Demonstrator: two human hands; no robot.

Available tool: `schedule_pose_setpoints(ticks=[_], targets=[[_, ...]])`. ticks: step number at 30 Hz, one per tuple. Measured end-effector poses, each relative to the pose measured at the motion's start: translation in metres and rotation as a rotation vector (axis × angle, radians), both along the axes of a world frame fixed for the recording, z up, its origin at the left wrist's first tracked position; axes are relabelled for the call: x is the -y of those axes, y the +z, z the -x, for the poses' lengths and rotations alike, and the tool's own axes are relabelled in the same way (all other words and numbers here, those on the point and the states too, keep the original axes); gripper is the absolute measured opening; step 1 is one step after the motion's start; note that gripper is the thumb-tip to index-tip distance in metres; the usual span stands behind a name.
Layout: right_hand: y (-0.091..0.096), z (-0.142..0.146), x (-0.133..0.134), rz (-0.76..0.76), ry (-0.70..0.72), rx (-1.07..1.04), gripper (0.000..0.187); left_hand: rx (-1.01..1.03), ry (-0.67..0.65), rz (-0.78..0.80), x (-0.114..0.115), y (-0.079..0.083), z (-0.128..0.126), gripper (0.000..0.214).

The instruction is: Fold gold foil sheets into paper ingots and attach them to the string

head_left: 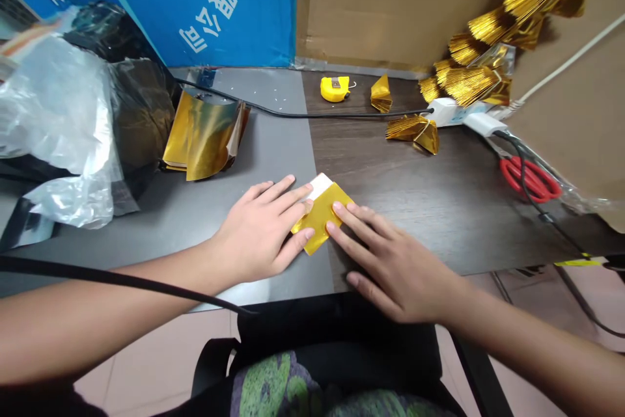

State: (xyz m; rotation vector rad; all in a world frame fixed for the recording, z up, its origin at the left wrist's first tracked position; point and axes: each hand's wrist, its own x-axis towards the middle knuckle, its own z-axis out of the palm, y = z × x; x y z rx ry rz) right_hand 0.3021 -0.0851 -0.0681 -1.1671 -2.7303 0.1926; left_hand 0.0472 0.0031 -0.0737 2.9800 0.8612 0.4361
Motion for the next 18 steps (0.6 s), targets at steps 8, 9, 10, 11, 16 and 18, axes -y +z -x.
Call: schedule_pose_setpoints(ticks=[8,9,10,11,16,18], targets=[[-0.009,0.03,0.021,-0.168,-0.24,-0.271,0.029,-0.003,-0.012,0.077,-0.003,0.001,-0.001,0.048],[-0.011,0.029,0.017,-0.154,-0.256,-0.341,0.025,0.008,-0.004,0.082,-0.003,0.002,0.0,0.047],[-0.013,0.027,0.012,-0.129,-0.269,-0.4,0.022,0.016,0.009,0.083,-0.003,0.003,0.0,0.047],[-0.014,0.025,0.008,-0.107,-0.283,-0.448,0.019,0.02,0.026,0.085,-0.003,0.003,0.0,0.046],[-0.016,0.017,-0.006,-0.092,-0.315,-0.402,0.032,0.036,0.088,0.181,-0.002,0.005,0.0,0.043],[-0.017,0.015,-0.007,-0.071,-0.301,-0.368,0.043,0.062,0.101,0.268,-0.002,0.006,0.0,0.04]])
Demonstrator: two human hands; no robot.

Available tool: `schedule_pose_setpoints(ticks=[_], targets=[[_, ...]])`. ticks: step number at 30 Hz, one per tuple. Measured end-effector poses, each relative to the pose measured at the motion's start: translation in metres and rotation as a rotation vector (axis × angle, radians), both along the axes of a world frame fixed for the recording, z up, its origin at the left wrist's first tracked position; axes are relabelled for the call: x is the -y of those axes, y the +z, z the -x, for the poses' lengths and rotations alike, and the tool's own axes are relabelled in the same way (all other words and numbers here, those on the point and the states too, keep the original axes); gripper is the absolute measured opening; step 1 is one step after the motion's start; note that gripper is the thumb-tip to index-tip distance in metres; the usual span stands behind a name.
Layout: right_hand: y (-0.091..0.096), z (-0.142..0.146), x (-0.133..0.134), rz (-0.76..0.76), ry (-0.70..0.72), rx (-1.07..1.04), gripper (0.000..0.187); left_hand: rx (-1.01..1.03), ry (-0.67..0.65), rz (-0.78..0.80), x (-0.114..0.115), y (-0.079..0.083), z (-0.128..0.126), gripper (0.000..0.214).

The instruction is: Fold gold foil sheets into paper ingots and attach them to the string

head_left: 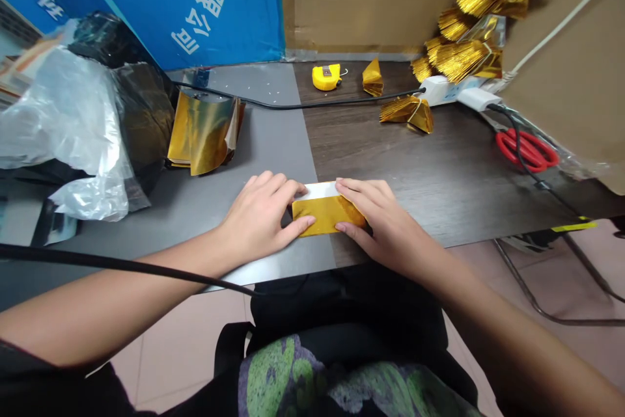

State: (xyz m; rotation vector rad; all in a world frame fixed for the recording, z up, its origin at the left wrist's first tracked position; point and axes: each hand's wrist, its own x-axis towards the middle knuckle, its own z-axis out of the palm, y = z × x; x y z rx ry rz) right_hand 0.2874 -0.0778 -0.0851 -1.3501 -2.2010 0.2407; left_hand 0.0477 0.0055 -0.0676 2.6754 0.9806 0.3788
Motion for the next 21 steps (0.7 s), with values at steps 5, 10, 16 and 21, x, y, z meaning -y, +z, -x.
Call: schedule_pose_setpoints(ticks=[5,10,16,21], targets=[[-0.003,-0.004,-0.003,0.017,0.002,-0.017,0.047,0.113,0.071,0.303,0.001,0.006,-0.004,0.029],[-0.003,-0.006,-0.005,0.019,-0.01,-0.052,0.043,0.062,0.044,0.255,0.006,0.013,-0.004,0.016],[-0.002,-0.005,-0.002,-0.045,-0.031,-0.086,0.022,0.051,-0.03,0.163,0.02,0.009,0.002,0.015],[-0.004,-0.011,0.004,-0.126,0.055,-0.043,0.005,0.109,-0.145,-0.068,0.028,-0.002,0.009,0.018]])
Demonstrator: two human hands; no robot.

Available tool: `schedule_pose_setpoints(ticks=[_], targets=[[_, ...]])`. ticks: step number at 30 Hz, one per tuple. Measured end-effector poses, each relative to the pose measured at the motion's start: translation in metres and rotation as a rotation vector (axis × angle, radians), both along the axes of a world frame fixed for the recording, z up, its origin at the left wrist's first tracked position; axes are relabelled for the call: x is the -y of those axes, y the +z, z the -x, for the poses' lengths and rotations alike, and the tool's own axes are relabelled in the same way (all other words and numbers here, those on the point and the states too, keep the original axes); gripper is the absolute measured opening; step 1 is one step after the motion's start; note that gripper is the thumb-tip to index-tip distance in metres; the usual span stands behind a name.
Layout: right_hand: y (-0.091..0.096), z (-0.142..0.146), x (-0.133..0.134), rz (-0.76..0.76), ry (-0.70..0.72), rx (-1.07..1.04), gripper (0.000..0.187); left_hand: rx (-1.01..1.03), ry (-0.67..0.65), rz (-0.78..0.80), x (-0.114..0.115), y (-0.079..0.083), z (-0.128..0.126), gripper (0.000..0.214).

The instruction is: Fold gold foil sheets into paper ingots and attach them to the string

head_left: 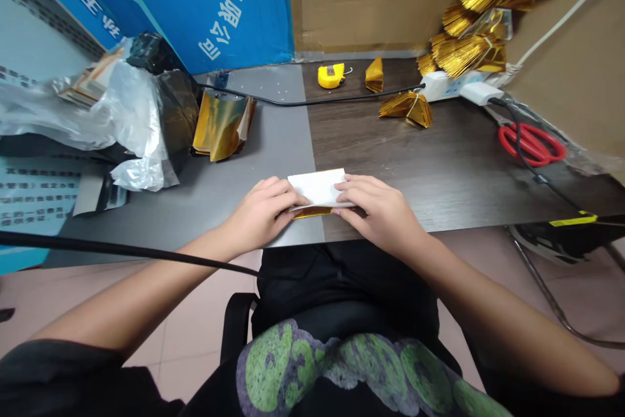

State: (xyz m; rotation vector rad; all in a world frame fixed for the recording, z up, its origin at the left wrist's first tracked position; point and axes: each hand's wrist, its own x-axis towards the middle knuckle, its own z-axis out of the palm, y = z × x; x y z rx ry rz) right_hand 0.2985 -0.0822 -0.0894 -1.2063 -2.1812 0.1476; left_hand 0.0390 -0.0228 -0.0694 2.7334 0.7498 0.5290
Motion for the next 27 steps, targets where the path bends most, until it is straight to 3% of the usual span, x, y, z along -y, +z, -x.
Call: schedule_pose_setpoints(ticks=[6,19,27], targets=[[0.0,-0.008,0.003,0.014,0.068,0.034,0.018,-0.015,-0.098,-0.265,0.008,-0.001,0.006,0.026],[0.012,-0.027,0.008,0.059,0.267,0.215,0.041,-0.298,-0.176,-0.53,0.021,0.019,0.006,0.029],[0.008,-0.025,0.005,0.094,0.22,0.1,0.034,-0.384,-0.233,-0.624,0.027,0.023,0.003,0.029]])
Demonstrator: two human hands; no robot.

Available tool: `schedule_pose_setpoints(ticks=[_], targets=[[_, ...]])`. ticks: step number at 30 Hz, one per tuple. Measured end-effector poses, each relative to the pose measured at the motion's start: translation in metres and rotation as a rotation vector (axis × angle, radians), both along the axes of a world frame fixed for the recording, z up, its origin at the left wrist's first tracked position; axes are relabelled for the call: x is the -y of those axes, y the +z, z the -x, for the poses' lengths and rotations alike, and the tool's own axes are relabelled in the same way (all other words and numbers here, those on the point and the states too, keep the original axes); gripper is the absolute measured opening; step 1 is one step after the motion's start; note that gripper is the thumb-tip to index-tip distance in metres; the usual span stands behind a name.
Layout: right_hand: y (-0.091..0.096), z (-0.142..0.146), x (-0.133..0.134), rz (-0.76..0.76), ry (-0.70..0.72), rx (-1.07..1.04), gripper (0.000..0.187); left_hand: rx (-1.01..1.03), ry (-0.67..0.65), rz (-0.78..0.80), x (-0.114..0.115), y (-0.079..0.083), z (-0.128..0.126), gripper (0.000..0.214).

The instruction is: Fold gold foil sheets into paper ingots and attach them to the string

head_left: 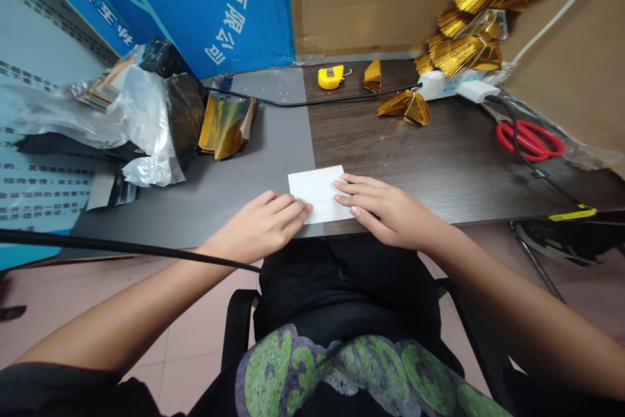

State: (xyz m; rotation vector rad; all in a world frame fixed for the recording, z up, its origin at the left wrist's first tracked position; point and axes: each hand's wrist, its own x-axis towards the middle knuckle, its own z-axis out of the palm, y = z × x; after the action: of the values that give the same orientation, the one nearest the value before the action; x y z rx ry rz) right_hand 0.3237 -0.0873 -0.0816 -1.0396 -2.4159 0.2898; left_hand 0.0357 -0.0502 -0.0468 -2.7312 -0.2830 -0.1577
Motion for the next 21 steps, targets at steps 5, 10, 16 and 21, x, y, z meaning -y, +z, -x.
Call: schedule_pose_setpoints(ticks=[5,10,16,21], targets=[[-0.003,0.005,-0.003,0.005,-0.066,-0.058,0.027,0.041,0.009,0.117,0.0,0.0,0.001,0.032],[-0.004,0.005,-0.003,0.01,-0.054,-0.027,0.029,0.139,0.1,0.277,0.0,-0.005,0.003,0.031],[-0.005,0.003,-0.003,-0.024,-0.052,-0.017,0.031,0.36,0.147,0.443,0.001,-0.017,0.0,0.029],[-0.003,0.002,-0.004,0.052,-0.049,-0.039,0.038,0.411,0.176,0.436,0.004,-0.021,-0.002,0.027]])
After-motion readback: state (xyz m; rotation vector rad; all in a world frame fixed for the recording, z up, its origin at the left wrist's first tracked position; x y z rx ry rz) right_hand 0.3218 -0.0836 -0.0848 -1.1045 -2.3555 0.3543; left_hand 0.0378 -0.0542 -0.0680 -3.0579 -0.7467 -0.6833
